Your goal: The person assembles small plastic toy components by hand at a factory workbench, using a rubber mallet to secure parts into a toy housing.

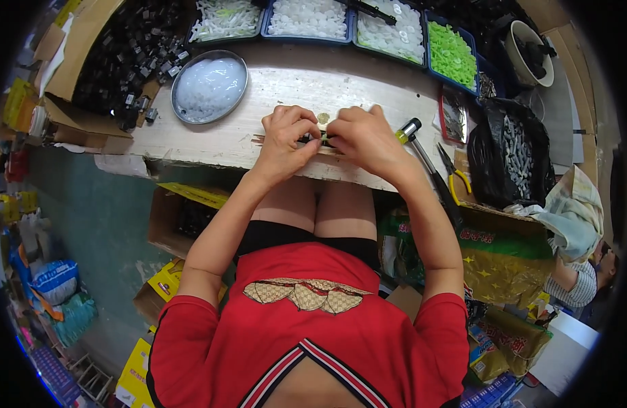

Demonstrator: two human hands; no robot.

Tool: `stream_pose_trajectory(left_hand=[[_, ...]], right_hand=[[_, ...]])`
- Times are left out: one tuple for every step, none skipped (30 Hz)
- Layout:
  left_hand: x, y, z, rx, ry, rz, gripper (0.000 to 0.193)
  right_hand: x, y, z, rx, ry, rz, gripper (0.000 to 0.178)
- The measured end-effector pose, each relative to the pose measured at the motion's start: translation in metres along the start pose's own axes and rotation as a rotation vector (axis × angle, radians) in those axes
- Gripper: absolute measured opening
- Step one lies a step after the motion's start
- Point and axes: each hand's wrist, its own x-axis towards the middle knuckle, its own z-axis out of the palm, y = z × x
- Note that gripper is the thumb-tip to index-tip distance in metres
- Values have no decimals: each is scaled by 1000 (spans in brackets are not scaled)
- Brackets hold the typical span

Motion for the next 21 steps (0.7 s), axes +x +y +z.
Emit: stream_pose_trajectory(left_hand=[[2,1,0,3,7,1,8],[4,4,0,15,11,5,9],[5,5,0,27,14,9,10],[5,5,1,29,15,10,10],[4,3,1,57,13,25,11],[3,1,1,86,11,39,13],[5,1,1,91,16,43,13],[5,2,1,105,-14,39,13],[5,2,-1,124,-41,31,14],[5,3,-1,128,-39,45,12],[5,4,-2,156,-61,55,13],[4,4,-4,185,-83,62,14],[8,5,-1,178,-106,88,12],[8,5,0,184,-106,102,13],[7,4,0,192,-106,113,13],[6,4,0,211,-114,125,14],[4,4,-3,184,-130,124,15],[5,2,-5,152,-147,127,16],[7,-4,-10,125,-163,125,17],[14,-9,-17,170,-87,104,17],[24,-16,-24,214,-14,85,17]], right_hand=[[-7,5,-4,57,71,20,5],[-15,13,-10,72,147,23,6],[-25,22,-14,114,201,87,7],[-37,32,-20,156,259,154,7],[-47,39,-27,150,259,205,7],[-58,44,-36,144,259,255,7],[-68,44,-47,178,308,318,7],[-78,44,-58,212,356,380,8],[-93,53,-67,118,411,346,8],[-103,57,-79,78,441,393,7],[-122,77,-86,-54,476,420,9],[-134,83,-99,-139,536,440,12],[-158,92,-113,-198,639,552,13],[-181,112,-122,-178,757,626,13],[-197,126,-132,-274,779,664,14],[-217,145,-138,-323,781,710,14],[-237,167,-141,-362,680,785,15],[-255,188,-142,-403,578,862,15],[-268,205,-139,-443,475,907,20],[-271,205,-134,-441,422,944,22],[-274,206,-130,-440,368,984,25]])
